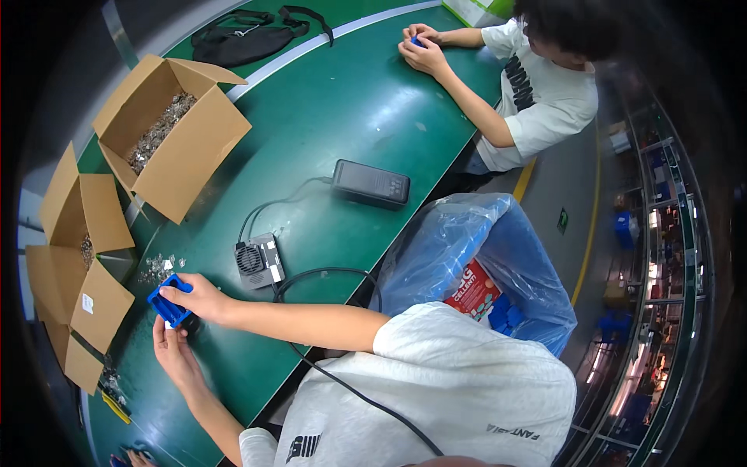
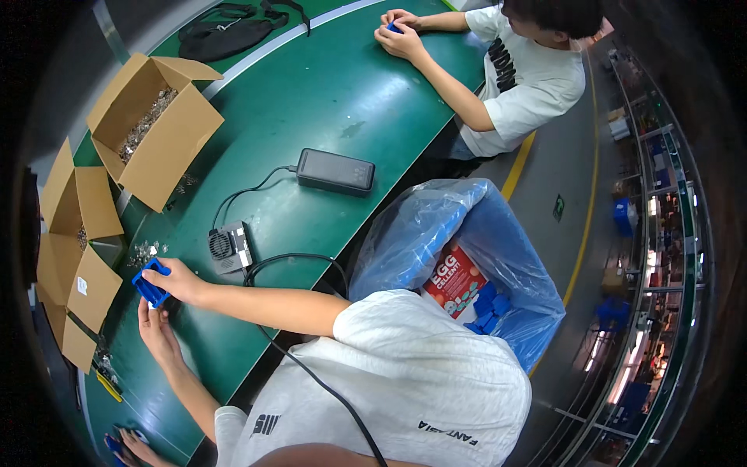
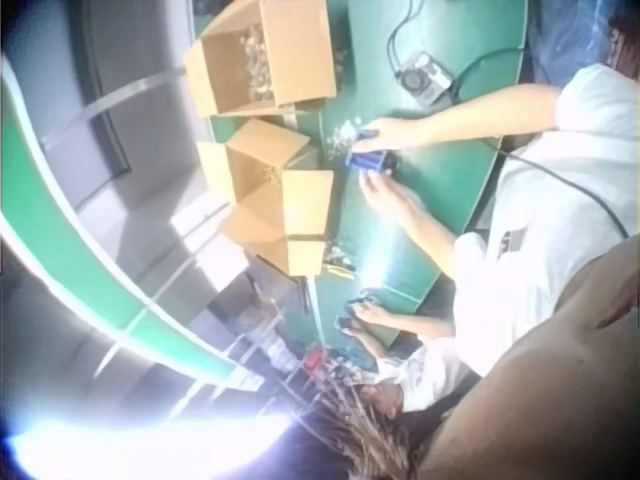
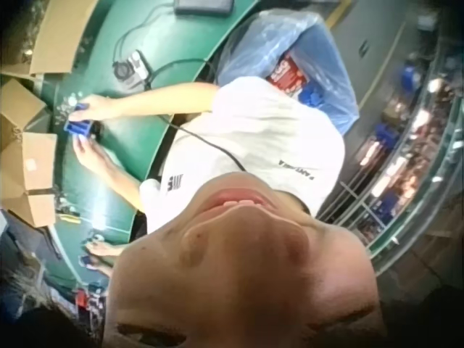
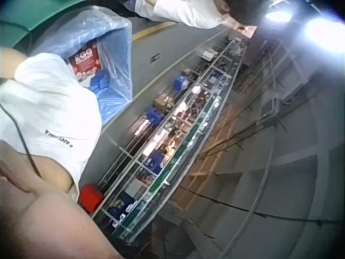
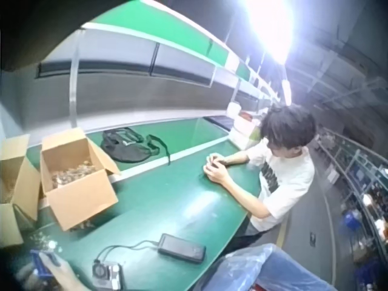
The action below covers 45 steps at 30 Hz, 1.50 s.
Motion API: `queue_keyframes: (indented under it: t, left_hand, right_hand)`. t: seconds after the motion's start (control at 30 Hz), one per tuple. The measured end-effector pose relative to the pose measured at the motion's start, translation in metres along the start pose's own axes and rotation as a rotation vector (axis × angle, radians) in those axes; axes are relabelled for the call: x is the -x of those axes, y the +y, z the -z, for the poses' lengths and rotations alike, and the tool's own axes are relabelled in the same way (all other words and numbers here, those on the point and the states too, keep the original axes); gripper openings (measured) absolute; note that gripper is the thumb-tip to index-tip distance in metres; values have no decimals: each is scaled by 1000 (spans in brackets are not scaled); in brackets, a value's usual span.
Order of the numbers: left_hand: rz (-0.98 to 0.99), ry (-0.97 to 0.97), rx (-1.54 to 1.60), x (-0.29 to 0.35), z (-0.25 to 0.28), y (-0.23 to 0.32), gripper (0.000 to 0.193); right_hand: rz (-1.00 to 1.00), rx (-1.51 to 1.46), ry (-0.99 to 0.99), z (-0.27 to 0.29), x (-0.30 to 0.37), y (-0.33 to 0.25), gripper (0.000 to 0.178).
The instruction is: Assembling small components into a blue plastic holder at a factory workbench.
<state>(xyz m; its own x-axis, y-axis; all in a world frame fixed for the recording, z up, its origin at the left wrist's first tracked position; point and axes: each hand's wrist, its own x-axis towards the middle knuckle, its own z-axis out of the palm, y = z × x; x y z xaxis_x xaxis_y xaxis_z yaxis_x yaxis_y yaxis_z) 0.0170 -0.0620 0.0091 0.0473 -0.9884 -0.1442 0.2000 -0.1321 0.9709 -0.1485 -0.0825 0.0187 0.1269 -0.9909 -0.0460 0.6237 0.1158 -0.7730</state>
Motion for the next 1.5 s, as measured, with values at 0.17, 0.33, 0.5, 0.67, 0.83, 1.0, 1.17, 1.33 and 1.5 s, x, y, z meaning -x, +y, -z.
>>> queue_keyframes:
  t: [0.17, 0.33, 0.5, 0.67, 0.83, 1.0, 1.17, 1.33, 1.5]
  left_hand:
    - [55, -86, 142, -4, 10, -1, 35]
    - [128, -185, 249, -10, 15, -8, 30]
    - [58, -83, 110, 4, 7, 5, 26]
    - [-187, 156, -217, 2, 9, 9, 28]
    - [-557, 232, -511, 1, -12, 33, 13]
    - [-668, 252, -651, 10, -10, 34, 11]
    - [-673, 141, -677, 12, -13, 31, 10]
    - [-713, 130, -594, 11, -11, 29, 10]
    - [-789, 136, -691, 11, -13, 26, 9]
  right_hand:
    - [49, 11, -44, -2, 1, -1, 38]
    - [95, 64, -46, 1, 0, -4, 38]
    - [55, 45, -36, -6, -1, 8, 35]
    - [-199, -125, -63, -9, 3, 8, 42]
    - [-399, -163, -78, -11, 9, -10, 53]
    - [-467, -60, -179, -23, 13, 0, 50]
    - [-474, -40, -163, -21, 14, 4, 49]
    - [-471, -65, -155, -22, 14, 2, 50]
    - [-489, -35, -160, -20, 14, 7, 48]
